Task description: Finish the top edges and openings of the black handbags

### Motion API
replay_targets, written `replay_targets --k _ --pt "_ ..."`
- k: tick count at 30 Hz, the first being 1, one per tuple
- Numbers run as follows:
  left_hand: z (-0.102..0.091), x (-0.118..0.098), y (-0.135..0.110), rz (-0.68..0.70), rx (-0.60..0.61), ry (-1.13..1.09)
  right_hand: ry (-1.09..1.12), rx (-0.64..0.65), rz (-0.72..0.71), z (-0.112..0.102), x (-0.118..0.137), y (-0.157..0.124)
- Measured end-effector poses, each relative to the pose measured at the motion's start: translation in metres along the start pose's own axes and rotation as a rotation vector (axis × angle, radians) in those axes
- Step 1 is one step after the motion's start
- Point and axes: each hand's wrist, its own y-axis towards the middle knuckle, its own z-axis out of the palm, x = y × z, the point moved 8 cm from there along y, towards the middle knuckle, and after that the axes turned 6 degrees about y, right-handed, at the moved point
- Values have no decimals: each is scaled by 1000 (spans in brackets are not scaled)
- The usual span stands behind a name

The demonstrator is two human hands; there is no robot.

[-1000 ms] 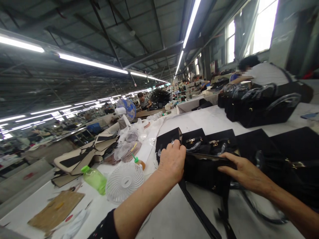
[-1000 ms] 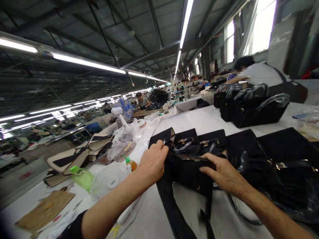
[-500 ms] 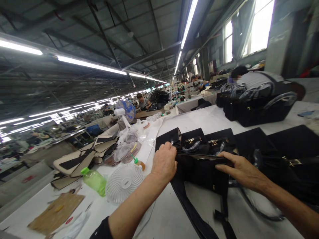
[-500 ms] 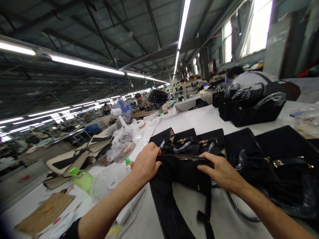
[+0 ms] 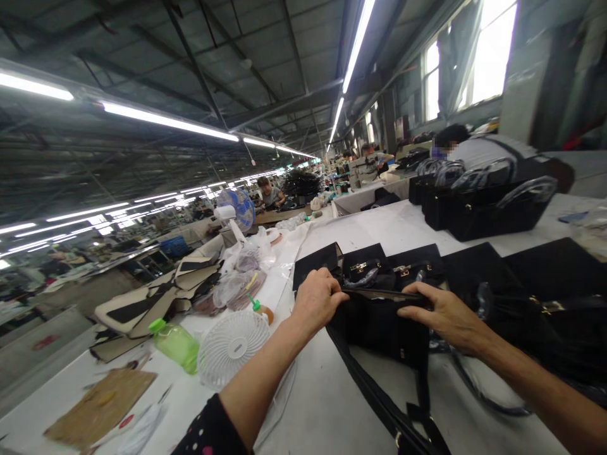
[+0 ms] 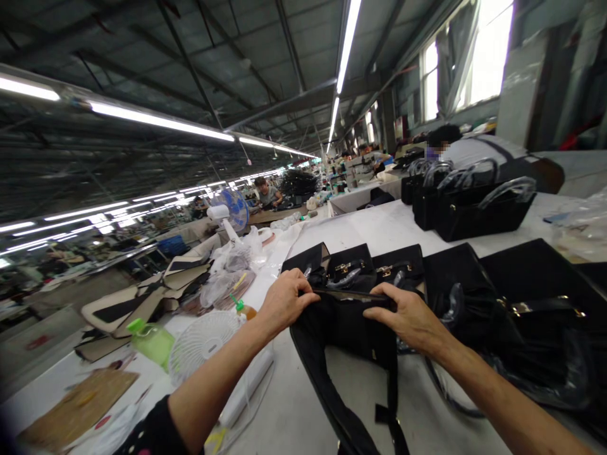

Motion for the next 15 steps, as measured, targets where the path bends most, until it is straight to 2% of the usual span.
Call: replay_targets --k 8,15 --pt "-4 11 -13 57 -70 -253 77 -28 0 -6 -17 23" --pt "0 16 -9 -16 -115 -245 79 -37 -26 -2 -13 24"
